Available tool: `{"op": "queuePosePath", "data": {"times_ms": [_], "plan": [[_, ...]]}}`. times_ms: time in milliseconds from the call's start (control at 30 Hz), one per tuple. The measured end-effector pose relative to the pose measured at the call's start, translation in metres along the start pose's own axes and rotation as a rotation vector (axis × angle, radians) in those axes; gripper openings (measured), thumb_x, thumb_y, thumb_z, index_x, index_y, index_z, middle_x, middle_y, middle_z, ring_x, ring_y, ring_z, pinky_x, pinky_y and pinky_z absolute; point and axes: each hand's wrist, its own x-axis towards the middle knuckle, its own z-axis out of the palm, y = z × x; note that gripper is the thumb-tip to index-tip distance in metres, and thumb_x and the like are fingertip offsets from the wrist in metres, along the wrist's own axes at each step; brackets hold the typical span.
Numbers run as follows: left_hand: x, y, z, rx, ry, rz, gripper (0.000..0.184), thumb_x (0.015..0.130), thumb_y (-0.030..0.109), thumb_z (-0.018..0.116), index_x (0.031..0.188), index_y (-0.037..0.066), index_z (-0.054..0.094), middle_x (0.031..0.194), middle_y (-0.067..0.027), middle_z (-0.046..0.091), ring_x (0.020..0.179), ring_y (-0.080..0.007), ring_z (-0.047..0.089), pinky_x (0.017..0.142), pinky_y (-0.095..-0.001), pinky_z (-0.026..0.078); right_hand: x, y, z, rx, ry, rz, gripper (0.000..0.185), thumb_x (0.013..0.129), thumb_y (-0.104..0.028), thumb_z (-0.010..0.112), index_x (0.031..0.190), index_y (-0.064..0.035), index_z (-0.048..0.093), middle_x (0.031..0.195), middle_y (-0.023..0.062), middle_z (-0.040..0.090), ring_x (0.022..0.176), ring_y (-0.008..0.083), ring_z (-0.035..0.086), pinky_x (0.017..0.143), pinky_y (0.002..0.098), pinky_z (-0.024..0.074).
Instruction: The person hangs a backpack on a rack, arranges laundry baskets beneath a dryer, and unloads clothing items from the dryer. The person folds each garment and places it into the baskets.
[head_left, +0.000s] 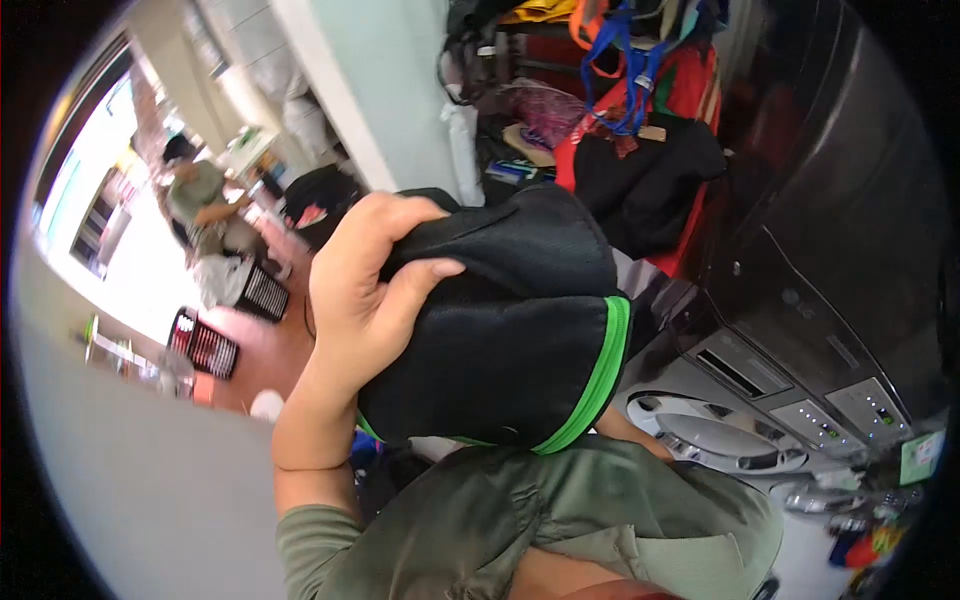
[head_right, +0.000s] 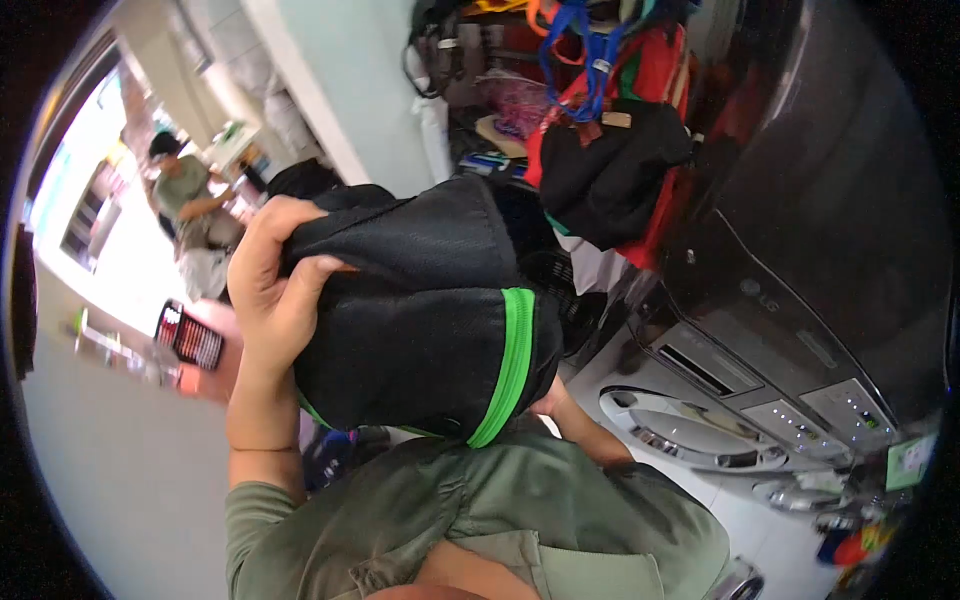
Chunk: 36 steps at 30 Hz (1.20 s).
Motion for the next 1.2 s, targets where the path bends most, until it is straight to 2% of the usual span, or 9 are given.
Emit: {"op": "queuePosePath", "data": {"times_ms": [133,200,367,600,733,800,933,1000,1200], "plan": [[0.082,-0.074,0.038,-0.195,-0.239,0.176,0.028,0.066,0.006,0.064,0.091,0.001,0.052,0.079,-0.012,0.055,0.072,-0.0287,0.053,0.065,-0.0308,0.043,0.057,-0.072,0.043,0.188,-0.023,-0.319,0.062,0.079,-0.055,0.041,0.121,-0.0096,0.037,0.121,0.0113,0.04,0.111,0.03,0.036,0.089,0.051,0.0316],[0.125,-0.101,0.065,-0.262,-0.32,0.252,0.026,0.069,0.003,0.059,0.093,-0.001,0.052,0.085,-0.0099,0.056,0.079,-0.0178,0.054,0.072,-0.0253,0.041,0.068,-0.109,0.045,0.256,-0.027,-0.479,0.062,0.079,-0.055,0.041,0.121,-0.0096,0.037,0.121,0.0113,0.04,0.111,0.0299,0.036,0.089,0.051,0.0316],[0.223,-0.132,0.13,-0.573,-0.62,0.302,0.023,0.08,0.008,0.055,0.1,-0.001,0.05,0.083,-0.0027,0.056,0.079,-0.0076,0.051,0.071,-0.0212,0.041,0.058,-0.186,0.018,0.387,-0.008,-0.835,0.062,0.079,-0.055,0.041,0.121,-0.0095,0.037,0.122,0.0113,0.04,0.112,0.0298,0.036,0.089,0.051,0.0314],[0.35,-0.153,0.241,-0.808,-1.082,0.503,0.034,0.087,0.031,0.046,0.107,0.004,0.049,0.094,-0.0039,0.056,0.09,-0.0108,0.05,0.082,-0.0231,0.038,0.038,-0.143,-0.033,0.556,0.206,-0.988,0.061,0.08,-0.054,0.04,0.121,-0.0093,0.037,0.122,0.0112,0.04,0.112,0.0297,0.036,0.09,0.0511,0.0312],[0.393,-0.158,0.315,-0.736,-1.059,0.45,0.043,0.086,0.039,0.043,0.112,0.004,0.049,0.101,-0.0089,0.055,0.096,-0.0177,0.05,0.086,-0.0255,0.036,0.044,-0.105,-0.04,0.658,0.279,-1.015,0.06,0.08,-0.053,0.04,0.121,-0.0093,0.037,0.123,0.0112,0.04,0.113,0.0296,0.035,0.09,0.0511,0.0311],[0.409,-0.167,0.33,-0.521,-0.891,0.485,0.043,0.086,0.038,0.044,0.112,0.005,0.049,0.102,-0.0093,0.054,0.098,-0.0191,0.048,0.086,-0.0276,0.036,0.047,-0.092,-0.04,0.692,0.297,-1.033,0.06,0.08,-0.053,0.04,0.121,-0.0092,0.037,0.123,0.0111,0.04,0.113,0.0295,0.035,0.09,0.0511,0.0311],[0.458,-0.198,0.338,-0.556,-0.761,0.442,0.043,0.085,0.039,0.045,0.113,0.008,0.05,0.106,-0.0113,0.053,0.102,-0.0219,0.047,0.087,-0.0309,0.036,0.058,-0.081,-0.037,0.749,0.293,-1.064,0.06,0.081,-0.053,0.04,0.122,-0.0091,0.037,0.123,0.0111,0.039,0.113,0.0294,0.035,0.09,0.0511,0.031],[0.487,-0.211,0.334,-0.17,-0.285,0.538,0.045,0.083,0.042,0.047,0.112,0.008,0.051,0.105,-0.0136,0.055,0.099,-0.0245,0.05,0.085,-0.0324,0.038,0.065,-0.08,-0.036,0.767,0.291,-1.072,0.06,0.081,-0.052,0.04,0.122,-0.0091,0.037,0.123,0.0111,0.039,0.113,0.0294,0.035,0.09,0.0511,0.0309],[0.6,-0.197,0.325,-0.495,-0.295,0.449,0.045,0.08,0.039,0.054,0.111,0.007,0.053,0.104,-0.013,0.056,0.093,-0.0214,0.054,0.077,-0.0321,0.043,0.081,-0.09,-0.029,0.794,0.277,-1.094,0.059,0.081,-0.052,0.039,0.122,-0.009,0.036,0.124,0.011,0.039,0.114,0.0293,0.035,0.091,0.0512,0.0307]]}}
